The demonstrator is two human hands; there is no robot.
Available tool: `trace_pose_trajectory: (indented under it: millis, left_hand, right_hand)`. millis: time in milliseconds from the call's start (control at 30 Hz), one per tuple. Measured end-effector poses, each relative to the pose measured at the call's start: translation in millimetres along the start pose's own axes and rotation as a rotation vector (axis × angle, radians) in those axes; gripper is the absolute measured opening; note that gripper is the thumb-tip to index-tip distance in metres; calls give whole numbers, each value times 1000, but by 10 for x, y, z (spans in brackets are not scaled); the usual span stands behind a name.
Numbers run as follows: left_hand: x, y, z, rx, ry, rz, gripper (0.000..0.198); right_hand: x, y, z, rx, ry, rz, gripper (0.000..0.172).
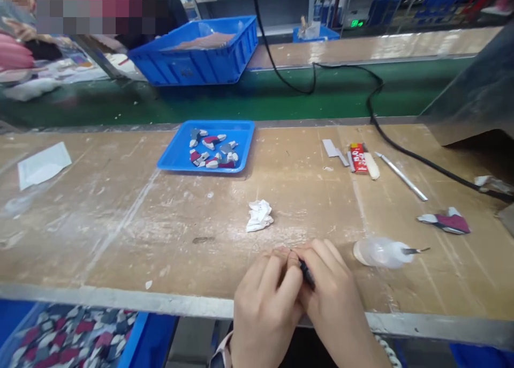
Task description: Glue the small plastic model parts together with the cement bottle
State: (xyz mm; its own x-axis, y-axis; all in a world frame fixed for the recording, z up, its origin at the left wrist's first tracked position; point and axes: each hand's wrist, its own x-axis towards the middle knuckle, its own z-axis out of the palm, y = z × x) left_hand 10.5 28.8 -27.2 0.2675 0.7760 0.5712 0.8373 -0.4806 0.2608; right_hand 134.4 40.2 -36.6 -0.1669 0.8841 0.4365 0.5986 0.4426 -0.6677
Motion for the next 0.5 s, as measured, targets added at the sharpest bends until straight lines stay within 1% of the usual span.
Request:
trace_pose_trajectory:
  millis: [167,267,367,500]
  left_hand:
    - [-27,84,-8,76,0,19,18]
    - [-37,114,-19,127,-12,34,19]
    - [-48,102,-44,151,-39,43,19]
    - [-68,66,-72,234,-69,119,24]
  right_hand:
    - [-19,-38,-35,15,25,-25,14]
    - [-16,-50,-47,-6,18,-53,14]
    - [-15,-48,-44,-16,18,-50,13]
    - [-14,-50,-5,9,22,-7,16]
